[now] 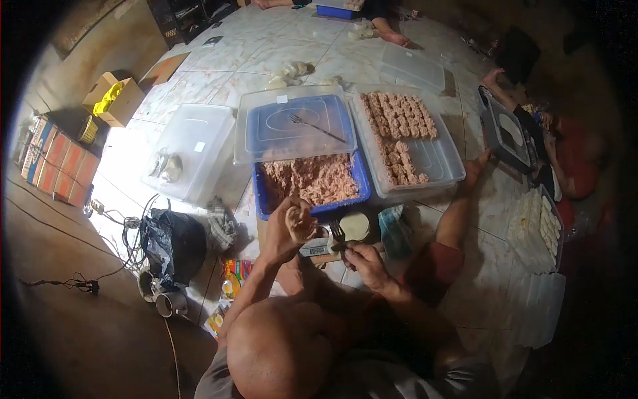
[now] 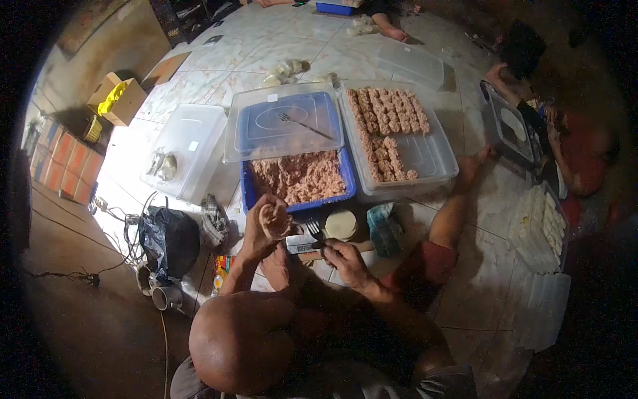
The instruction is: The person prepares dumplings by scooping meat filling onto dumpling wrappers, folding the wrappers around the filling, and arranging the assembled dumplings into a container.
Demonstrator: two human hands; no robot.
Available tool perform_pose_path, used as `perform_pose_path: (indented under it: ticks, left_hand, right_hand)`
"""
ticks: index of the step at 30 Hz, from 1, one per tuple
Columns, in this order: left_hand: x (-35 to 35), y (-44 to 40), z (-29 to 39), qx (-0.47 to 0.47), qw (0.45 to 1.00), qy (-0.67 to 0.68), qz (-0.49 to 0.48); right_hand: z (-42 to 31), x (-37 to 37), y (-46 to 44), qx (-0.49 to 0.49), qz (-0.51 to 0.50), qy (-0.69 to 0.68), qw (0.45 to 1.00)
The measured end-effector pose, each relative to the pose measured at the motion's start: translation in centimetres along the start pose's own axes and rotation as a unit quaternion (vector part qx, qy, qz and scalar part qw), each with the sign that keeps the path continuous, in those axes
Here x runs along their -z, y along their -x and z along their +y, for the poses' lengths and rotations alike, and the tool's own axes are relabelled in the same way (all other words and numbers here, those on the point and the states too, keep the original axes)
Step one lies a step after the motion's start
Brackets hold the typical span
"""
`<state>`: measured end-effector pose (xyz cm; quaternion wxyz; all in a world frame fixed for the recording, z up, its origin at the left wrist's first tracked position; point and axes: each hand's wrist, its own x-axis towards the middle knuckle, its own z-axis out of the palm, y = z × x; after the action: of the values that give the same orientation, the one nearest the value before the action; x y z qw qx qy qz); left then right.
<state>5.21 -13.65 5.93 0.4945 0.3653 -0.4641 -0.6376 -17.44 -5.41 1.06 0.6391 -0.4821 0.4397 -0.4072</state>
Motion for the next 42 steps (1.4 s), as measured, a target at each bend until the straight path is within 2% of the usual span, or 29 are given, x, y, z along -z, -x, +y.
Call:
perform_pose_path:
  ticks: [1,2,3,5,6,7,9,10,11,13,16,17,19,20,21,22,23,24,25,26,27,29,31,33,35,37,39,41,42]
  left_hand:
    - [-0.4,-0.1,0.6,0.091,0.978,0.187,0.018]
    - [-0.7,0.5,1.3,-0.074,0.982,-0.173,0.002]
    - [-0.7,0.5,0.8,-0.074,0.982,-0.172,0.002]
    - [-0.2,0.2,-2.3,-0.172,0.941,-0.275,-0.093]
    - [-0.1,0.0,-3.5,-0.104,0.969,-0.212,-0.077]
    - [-0.6,-0.3,-3.5,-0.04,0.987,-0.144,-0.051]
    - [-1.7,-0.3,-2.3,-0.073,0.995,-0.028,0.067]
    - [-1.5,0.2,-1.2,-0.054,0.993,-0.082,0.062]
    - [-1.4,0.4,-0.8,-0.048,0.994,-0.081,0.063]
    - [-1.4,0.4,0.0,-0.101,0.978,-0.18,0.041]
    - [-1.7,0.4,-0.1,-0.064,0.987,-0.149,0.003]
    - [-1.8,0.3,-1.0,-0.057,0.991,-0.12,-0.03]
    - [-1.7,0.0,-4.7,0.036,0.999,-0.025,-0.021]
    - [-1.9,-0.4,-4.9,-0.021,0.994,-0.103,0.0]
    - [-1.9,-0.7,-5.0,-0.079,0.98,-0.181,0.021]
    - [-2.4,-1.0,-4.2,-0.093,0.981,-0.155,0.075]
    - [-2.3,-0.9,-3.2,-0.092,0.98,-0.157,0.075]
    - [-2.5,-0.7,-1.1,-0.096,0.971,-0.199,0.096]
    - [-2.3,-0.5,0.0,-0.097,0.959,-0.239,0.118]
    - [-0.6,-0.6,-1.2,-0.102,0.967,-0.225,0.056]
    - [-0.5,0.0,-0.8,-0.098,0.968,-0.225,0.058]
    - [-0.8,0.4,0.5,-0.013,0.994,-0.103,0.021]
    - [-0.8,0.2,0.1,-0.06,0.991,-0.108,0.051]
    - [-0.6,-0.2,1.0,-0.019,0.988,-0.152,-0.024]
    - [-1.3,0.3,2.3,-0.005,0.988,-0.153,-0.034]
    - [-2.5,0.2,2.9,-0.082,0.989,-0.123,0.008]
    - [-2.3,-0.1,1.0,-0.073,0.99,-0.114,-0.031]
    - [-2.5,0.1,-1.7,-0.033,0.993,-0.086,-0.072]
    - [-3.0,-0.2,-2.4,-0.024,0.993,-0.111,-0.017]
  right_hand:
    - [0.3,-0.4,-0.3,-0.015,-0.007,-0.057,0.998]
    - [0.5,-0.5,-0.4,0.003,-0.032,-0.043,0.999]
    - [0.5,-1.4,-1.0,0.003,-0.032,-0.042,0.999]
    - [0.4,-3.1,-2.2,0.175,0.062,0.086,0.979]
    - [-0.8,-2.9,-2.3,0.156,0.074,0.162,0.972]
    - [-0.8,-2.1,-3.2,0.24,0.091,0.278,0.926]
    - [-3.6,-0.8,-1.5,0.123,0.076,0.24,0.96]
    - [-3.0,-0.4,-1.4,0.147,0.097,0.204,0.963]
    - [1.8,0.4,-1.5,0.157,0.147,0.101,0.971]
    - [0.4,1.3,-0.3,0.089,0.043,0.028,0.995]
    - [-0.9,0.0,0.3,0.013,0.02,0.031,0.999]
    - [0.1,-0.8,-0.2,0.041,0.025,0.012,0.999]
    - [-1.4,-3.0,-1.5,0.196,0.072,0.118,0.971]
    - [-2.3,-3.1,-2.1,0.221,0.077,0.215,0.948]
    - [-1.9,-2.8,-2.3,0.223,0.078,0.213,0.948]
    - [-1.3,-2.1,-2.4,0.223,0.114,0.242,0.938]
    - [-0.6,-1.3,-2.4,0.219,0.149,0.27,0.926]
    - [-2.3,-0.9,-1.6,0.138,0.141,0.211,0.957]
    - [-1.8,-0.6,-1.5,0.162,0.146,0.12,0.968]
    - [0.3,0.0,-1.1,0.13,0.146,0.04,0.98]
    - [1.0,0.2,-0.5,0.099,0.146,-0.039,0.984]
    - [1.7,1.0,0.4,0.081,0.101,0.006,0.992]
    - [1.0,0.4,0.7,0.036,0.068,-0.02,0.997]
    - [-0.1,0.3,1.1,0.026,0.051,0.003,0.998]
    - [-0.6,0.0,1.0,-0.008,0.018,-0.022,1.0]
    - [-0.4,-0.3,0.7,-0.002,0.001,-0.043,0.999]
    - [-0.1,-1.4,0.2,0.042,-0.008,-0.018,0.999]
    - [-0.5,-3.4,-1.6,0.222,0.083,0.113,0.965]
    - [-0.2,-3.1,-1.5,0.198,0.102,0.2,0.954]
